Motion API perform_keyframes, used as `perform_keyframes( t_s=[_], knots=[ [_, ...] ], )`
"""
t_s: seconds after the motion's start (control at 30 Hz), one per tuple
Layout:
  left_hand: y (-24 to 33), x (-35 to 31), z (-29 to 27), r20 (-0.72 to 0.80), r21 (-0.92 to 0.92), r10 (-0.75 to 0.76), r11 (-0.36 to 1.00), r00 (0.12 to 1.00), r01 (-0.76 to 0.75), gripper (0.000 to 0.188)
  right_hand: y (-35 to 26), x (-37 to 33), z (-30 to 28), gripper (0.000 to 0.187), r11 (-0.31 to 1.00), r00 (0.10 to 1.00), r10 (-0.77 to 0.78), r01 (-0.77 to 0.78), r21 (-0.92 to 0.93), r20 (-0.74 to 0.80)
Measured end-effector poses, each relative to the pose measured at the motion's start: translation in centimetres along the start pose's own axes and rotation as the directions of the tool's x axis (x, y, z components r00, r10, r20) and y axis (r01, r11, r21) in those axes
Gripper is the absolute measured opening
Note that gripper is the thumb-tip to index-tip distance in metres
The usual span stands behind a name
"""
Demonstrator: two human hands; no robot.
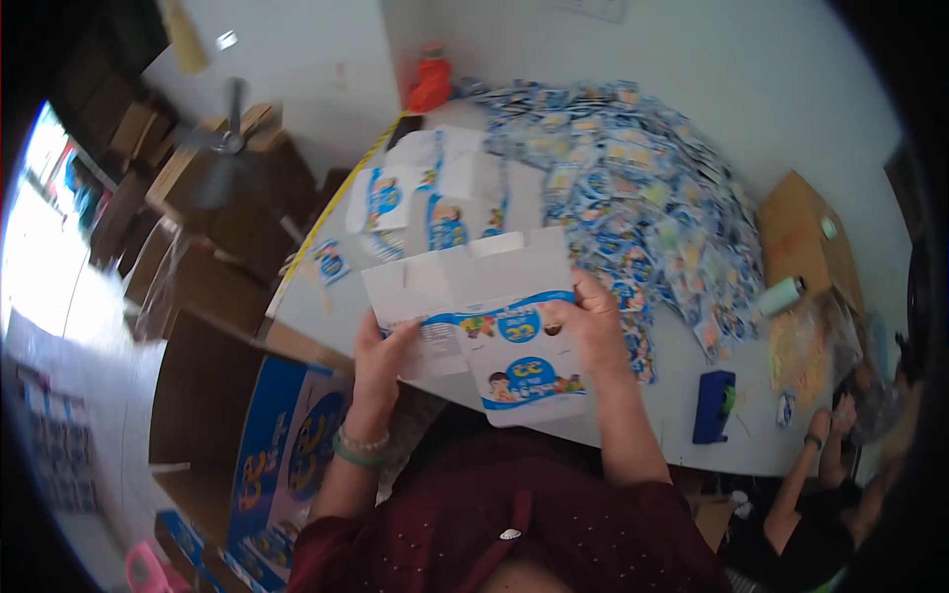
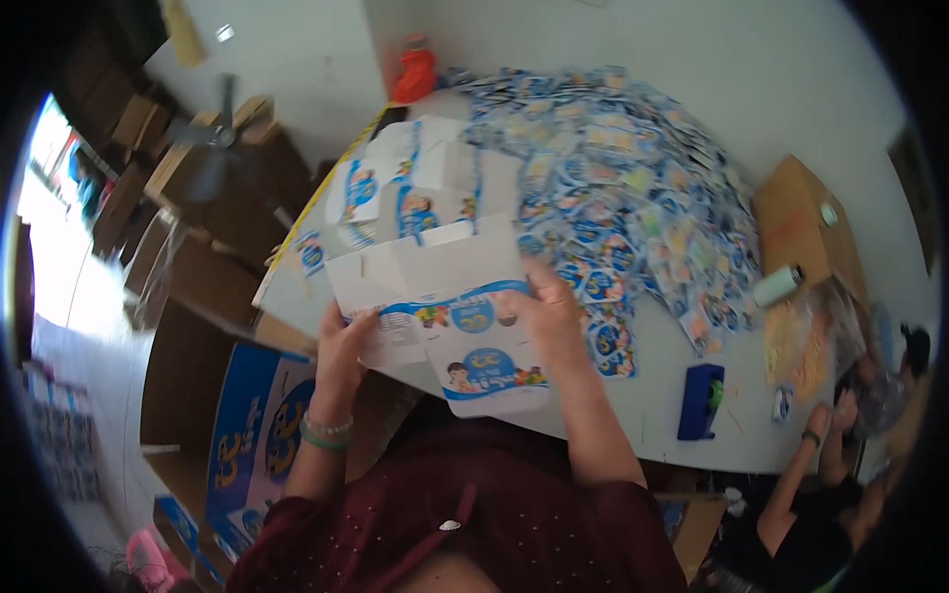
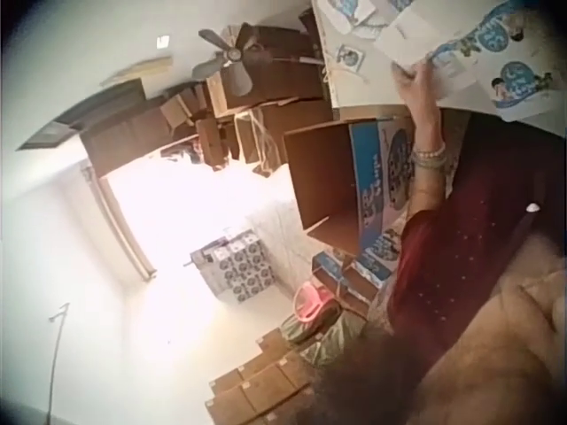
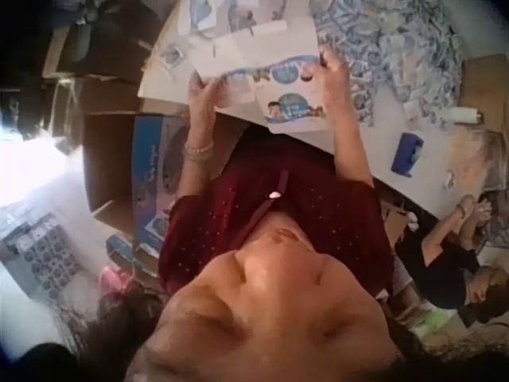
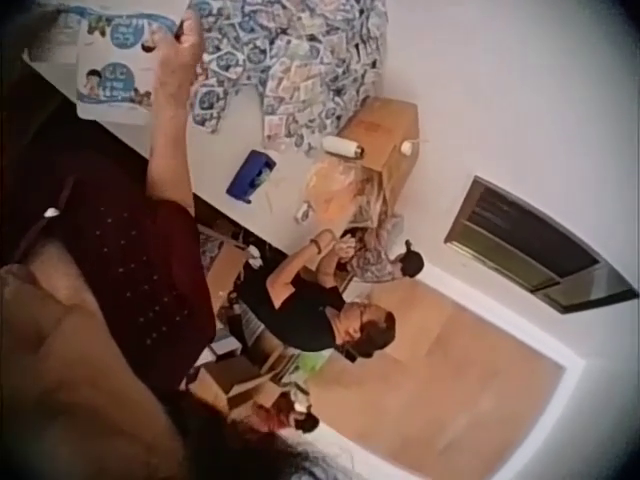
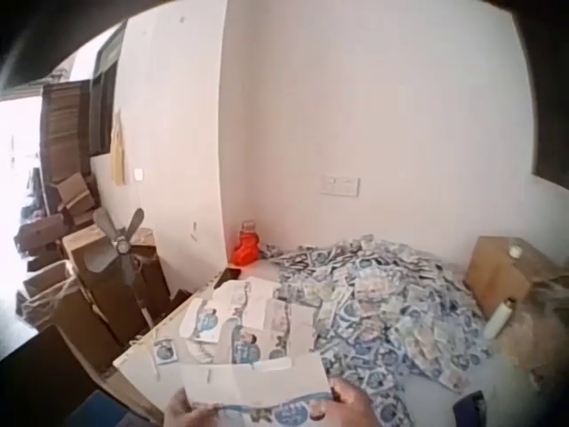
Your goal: Packaging small blue packets into white boxes and placing them in a larger cardboard box.
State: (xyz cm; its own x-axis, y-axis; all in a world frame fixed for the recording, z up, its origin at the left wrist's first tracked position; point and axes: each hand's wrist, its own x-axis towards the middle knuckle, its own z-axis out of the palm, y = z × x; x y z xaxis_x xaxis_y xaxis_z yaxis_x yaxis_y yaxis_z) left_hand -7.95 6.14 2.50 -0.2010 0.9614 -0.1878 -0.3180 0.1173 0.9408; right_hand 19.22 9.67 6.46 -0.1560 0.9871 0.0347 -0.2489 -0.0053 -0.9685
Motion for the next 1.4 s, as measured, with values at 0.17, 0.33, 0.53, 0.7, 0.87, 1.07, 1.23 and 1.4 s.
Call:
perform_keyframes(
  t_s=[0.17, 0.33, 0.53, 0.7, 0.87, 1.07, 1.23, 1.4],
  knots=[
    [-1.4, 0.5, 4.0, 0.237, 0.732, 0.633, 0.382, 0.737, -0.564, 0.043, 3.8, -1.1, -0.6, 0.048, 0.992, 0.970, -0.100, 0.081, -0.095, -0.223],
    [-4.0, 5.3, 3.0, 0.341, 0.672, 0.257, 0.606, 0.904, -0.425, 0.042, 4.7, -1.0, 1.8, 0.037, 0.810, 0.870, -0.471, 0.361, -0.463, -0.146],
    [-2.9, 5.7, 6.9, 0.509, 0.503, 0.030, 0.801, 0.860, -0.326, 0.055, 4.3, -2.8, 0.0, 0.041, 0.881, 0.871, -0.428, 0.343, -0.325, -0.242],
    [-5.1, 8.9, 7.5, 0.615, 0.343, 0.046, 0.883, 0.787, -0.319, 0.074, 3.8, -3.2, -1.1, 0.041, 0.875, 0.843, -0.477, 0.428, -0.227, -0.247],
    [-2.0, 3.8, 11.8, 0.523, 0.587, -0.066, 0.750, 0.850, -0.303, 0.055, 4.0, -3.1, -3.0, 0.037, 0.892, 0.886, -0.440, 0.413, -0.183, -0.147],
    [0.4, 3.9, 9.6, 0.381, 0.371, 0.063, 0.904, 0.922, -0.214, 0.045, 2.0, -3.7, -4.8, 0.023, 0.647, 0.972, -0.207, 0.053, -0.761, -0.108],
    [4.5, -0.7, 9.1, 0.380, 0.386, 0.301, 0.808, 0.875, -0.446, 0.048, 6.4, 0.7, -1.4, 0.017, 0.845, 0.912, -0.409, 0.363, -0.393, -0.037],
    [4.9, 1.2, 7.5, 0.308, 0.482, 0.590, 0.579, 0.746, -0.657, 0.020, 0.6, 1.5, -1.9, 0.026, 0.343, 0.562, -0.807, 0.694, -0.633, 0.180]
  ],
)
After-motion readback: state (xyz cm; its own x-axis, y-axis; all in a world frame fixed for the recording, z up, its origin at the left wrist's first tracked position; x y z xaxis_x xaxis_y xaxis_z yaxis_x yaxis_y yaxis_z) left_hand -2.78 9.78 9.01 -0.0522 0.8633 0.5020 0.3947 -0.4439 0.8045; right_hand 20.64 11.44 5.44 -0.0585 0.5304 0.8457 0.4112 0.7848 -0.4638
